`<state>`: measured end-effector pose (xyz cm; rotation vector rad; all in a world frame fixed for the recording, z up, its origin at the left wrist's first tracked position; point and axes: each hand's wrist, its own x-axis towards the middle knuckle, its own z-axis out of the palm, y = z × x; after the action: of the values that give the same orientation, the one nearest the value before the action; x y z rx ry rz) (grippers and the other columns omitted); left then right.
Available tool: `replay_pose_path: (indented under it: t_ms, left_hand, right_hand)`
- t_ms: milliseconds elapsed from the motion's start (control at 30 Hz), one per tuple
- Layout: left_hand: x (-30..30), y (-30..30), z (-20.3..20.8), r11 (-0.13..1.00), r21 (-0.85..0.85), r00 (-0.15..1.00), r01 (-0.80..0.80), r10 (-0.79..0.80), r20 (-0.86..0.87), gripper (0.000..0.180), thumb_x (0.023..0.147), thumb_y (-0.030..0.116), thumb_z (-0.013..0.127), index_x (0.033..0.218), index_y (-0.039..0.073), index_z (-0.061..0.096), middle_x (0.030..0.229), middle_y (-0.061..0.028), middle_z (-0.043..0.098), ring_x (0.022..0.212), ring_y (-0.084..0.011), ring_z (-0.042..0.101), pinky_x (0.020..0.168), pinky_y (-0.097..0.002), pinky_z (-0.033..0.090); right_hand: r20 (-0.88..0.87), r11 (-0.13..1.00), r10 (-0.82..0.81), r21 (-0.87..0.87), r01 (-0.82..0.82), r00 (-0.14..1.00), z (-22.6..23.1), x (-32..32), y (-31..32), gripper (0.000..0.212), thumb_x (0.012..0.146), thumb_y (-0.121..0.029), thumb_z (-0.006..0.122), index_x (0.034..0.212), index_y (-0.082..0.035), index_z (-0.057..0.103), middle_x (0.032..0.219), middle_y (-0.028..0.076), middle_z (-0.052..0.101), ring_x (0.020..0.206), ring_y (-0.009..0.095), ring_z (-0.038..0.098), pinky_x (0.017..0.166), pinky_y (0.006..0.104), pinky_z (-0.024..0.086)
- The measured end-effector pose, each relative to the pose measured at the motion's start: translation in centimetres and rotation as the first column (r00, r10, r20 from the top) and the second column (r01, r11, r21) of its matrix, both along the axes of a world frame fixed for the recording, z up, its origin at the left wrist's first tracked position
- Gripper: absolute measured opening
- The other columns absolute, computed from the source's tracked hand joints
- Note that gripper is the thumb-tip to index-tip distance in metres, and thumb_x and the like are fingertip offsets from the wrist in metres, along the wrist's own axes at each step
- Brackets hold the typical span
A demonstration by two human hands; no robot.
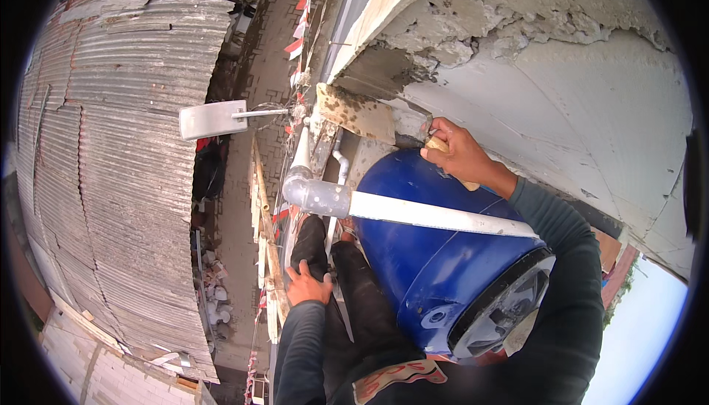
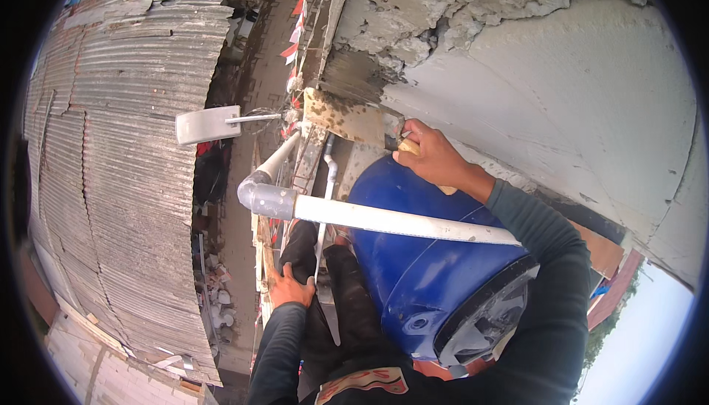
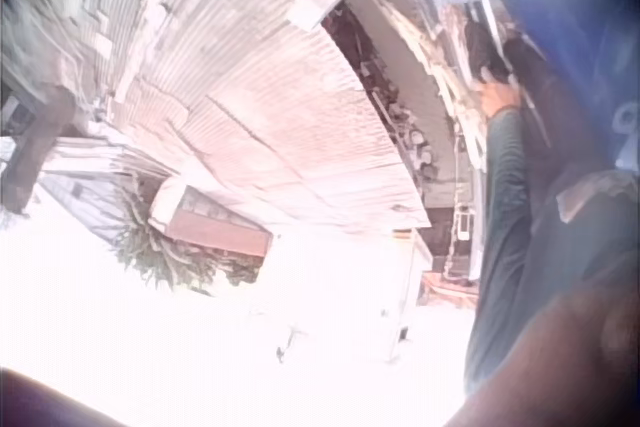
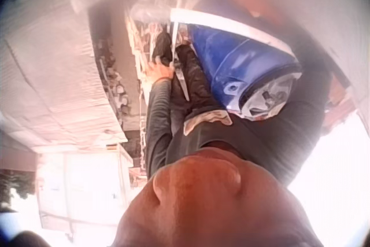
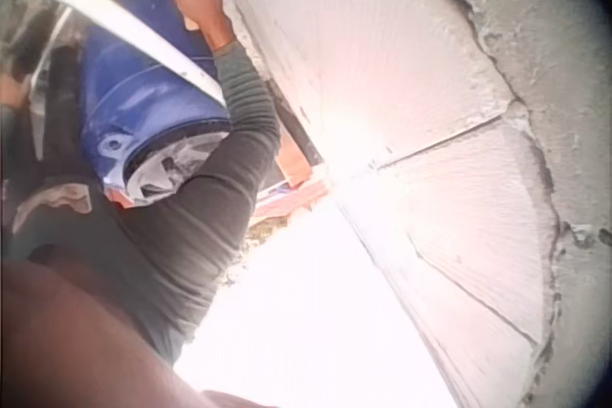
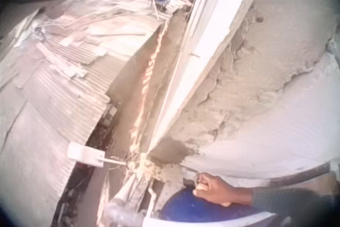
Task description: The person applies mortar to a wall gap using a trowel, periodically scooping more mortar from a small container.
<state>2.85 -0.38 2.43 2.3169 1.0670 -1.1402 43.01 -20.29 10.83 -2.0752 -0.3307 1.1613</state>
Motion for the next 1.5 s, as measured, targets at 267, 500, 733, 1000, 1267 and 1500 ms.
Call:
replay_pose_path:
  t_ms: [267, 500, 733, 1000, 1267, 1500]
  left_hand:
    - [-0.4, 0.7, -0.3, 0.994, -0.045, 0.993, -0.099, 0.096, -0.066, 0.083, 0.075, 0.045, 0.080, 0.144, 0.011, 0.049, 0.145, -0.0305, 0.047, 0.109, -0.0474, 0.066, 0.091, -0.0499, 0.056]
    - [0.6, 0.8, -0.2, 0.994, -0.055, 0.994, -0.095, 0.091, -0.057, 0.082, 0.075, 0.045, 0.080, 0.143, 0.011, 0.049, 0.141, -0.0280, 0.049, 0.106, -0.0454, 0.066, 0.090, -0.0487, 0.056]
    - [1.3, 1.1, 0.1, 0.997, -0.041, 0.996, -0.066, 0.064, -0.063, 0.074, 0.077, 0.045, 0.080, 0.137, 0.012, 0.051, 0.132, -0.0210, 0.050, 0.104, -0.0401, 0.067, 0.085, -0.0460, 0.057]
    - [0.9, 1.2, 0.0, 0.997, -0.035, 0.996, -0.066, 0.064, -0.054, 0.073, 0.077, 0.045, 0.080, 0.136, 0.012, 0.053, 0.129, -0.0204, 0.051, 0.100, -0.0390, 0.068, 0.082, -0.0457, 0.057]
    - [1.1, 1.0, -0.2, 0.996, -0.052, 0.996, -0.069, 0.066, -0.054, 0.074, 0.077, 0.045, 0.080, 0.137, 0.012, 0.052, 0.128, -0.0209, 0.051, 0.101, -0.0394, 0.067, 0.084, -0.0465, 0.057]
    - [0.4, 1.1, -0.5, 0.994, -0.061, 0.990, -0.090, 0.083, -0.113, 0.075, 0.077, 0.043, 0.080, 0.139, 0.011, 0.051, 0.134, -0.0239, 0.050, 0.101, -0.0404, 0.068, 0.086, -0.0464, 0.057]
  right_hand:
    - [-0.082, 0.954, 0.247, -0.154, -0.257, 0.966, -9.9, 1.7, 4.8, 0.039, 0.101, -0.031, 0.059, 0.119, 0.003, 0.055, 0.091, 0.009, 0.066, 0.069, 0.017, 0.061, 0.067, 0.0368, 0.051]
    - [-0.367, 0.987, -0.008, -0.153, -0.052, 0.930, -19.5, 4.5, 7.6, 0.030, 0.103, -0.034, 0.056, 0.111, -0.005, 0.061, 0.086, 0.003, 0.060, 0.068, 0.012, 0.057, 0.054, 0.0299, 0.047]
    - [-0.237, 0.989, -0.080, -0.140, 0.047, 0.968, -18.7, 3.8, 7.1, 0.030, 0.104, -0.032, 0.053, 0.105, -0.003, 0.062, 0.082, 0.002, 0.060, 0.062, 0.011, 0.055, 0.053, 0.0290, 0.045]
    - [-0.229, 0.992, -0.124, -0.017, 0.124, 0.965, -13.5, 1.5, 3.8, 0.034, 0.107, -0.030, 0.053, 0.111, 0.001, 0.064, 0.084, 0.002, 0.061, 0.065, 0.008, 0.055, 0.053, 0.0258, 0.045]
    - [-0.345, 0.981, -0.018, -0.189, -0.051, 0.938, -16.2, 2.9, 0.1, 0.031, 0.105, -0.031, 0.055, 0.107, -0.002, 0.064, 0.084, 0.003, 0.062, 0.066, 0.010, 0.056, 0.054, 0.0282, 0.047]
    - [-0.683, 0.987, -0.126, -0.162, 0.019, 0.719, -23.4, 4.7, 0.6, 0.034, 0.107, -0.037, 0.050, 0.107, -0.005, 0.062, 0.082, 0.004, 0.061, 0.062, 0.014, 0.058, 0.053, 0.0292, 0.048]
